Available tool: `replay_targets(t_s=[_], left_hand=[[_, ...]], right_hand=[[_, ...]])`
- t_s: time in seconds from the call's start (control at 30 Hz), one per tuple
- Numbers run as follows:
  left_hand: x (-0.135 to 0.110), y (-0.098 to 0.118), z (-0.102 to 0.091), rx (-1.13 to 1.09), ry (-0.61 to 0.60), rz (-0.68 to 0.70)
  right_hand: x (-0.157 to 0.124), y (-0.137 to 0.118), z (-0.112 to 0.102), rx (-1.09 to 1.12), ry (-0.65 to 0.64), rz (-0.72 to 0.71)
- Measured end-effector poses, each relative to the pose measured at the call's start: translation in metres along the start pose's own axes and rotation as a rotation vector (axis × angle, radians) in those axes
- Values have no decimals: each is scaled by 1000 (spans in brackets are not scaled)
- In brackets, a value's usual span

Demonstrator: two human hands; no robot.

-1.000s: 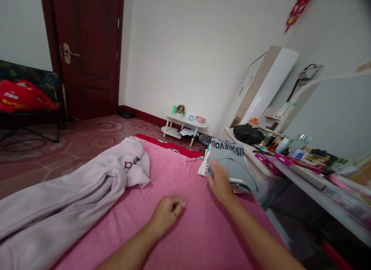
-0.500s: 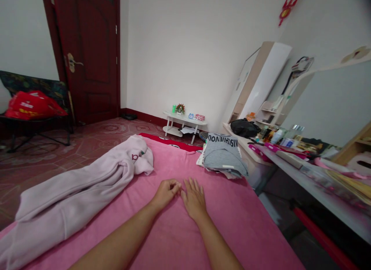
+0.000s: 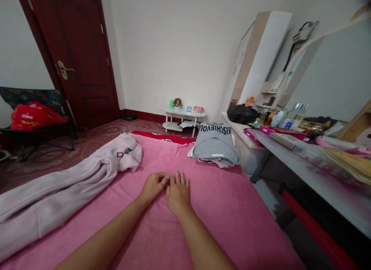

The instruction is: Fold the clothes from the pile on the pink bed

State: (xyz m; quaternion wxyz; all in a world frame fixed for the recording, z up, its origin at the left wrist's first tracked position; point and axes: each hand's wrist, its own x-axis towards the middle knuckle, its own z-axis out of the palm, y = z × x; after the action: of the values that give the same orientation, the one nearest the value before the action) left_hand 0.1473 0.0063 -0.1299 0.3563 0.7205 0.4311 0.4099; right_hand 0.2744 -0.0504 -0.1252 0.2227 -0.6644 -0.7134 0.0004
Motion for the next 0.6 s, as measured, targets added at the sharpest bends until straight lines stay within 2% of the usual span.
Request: replay_targets(t_s=[0.23,0.37,0.5,0.6], left_hand=[[-1,-1,3,72,34,18],[-5,-1,-1,101,23,36],[-13,1,-6,87,-49,84],[-20,1,-18,64,-173,145]], right_hand=[[-1,0,-4,7,-19,-36],[4,5,2,9,-3,-75],[7,15,14,12,51,-127],[9,21,21,20,90,-163]])
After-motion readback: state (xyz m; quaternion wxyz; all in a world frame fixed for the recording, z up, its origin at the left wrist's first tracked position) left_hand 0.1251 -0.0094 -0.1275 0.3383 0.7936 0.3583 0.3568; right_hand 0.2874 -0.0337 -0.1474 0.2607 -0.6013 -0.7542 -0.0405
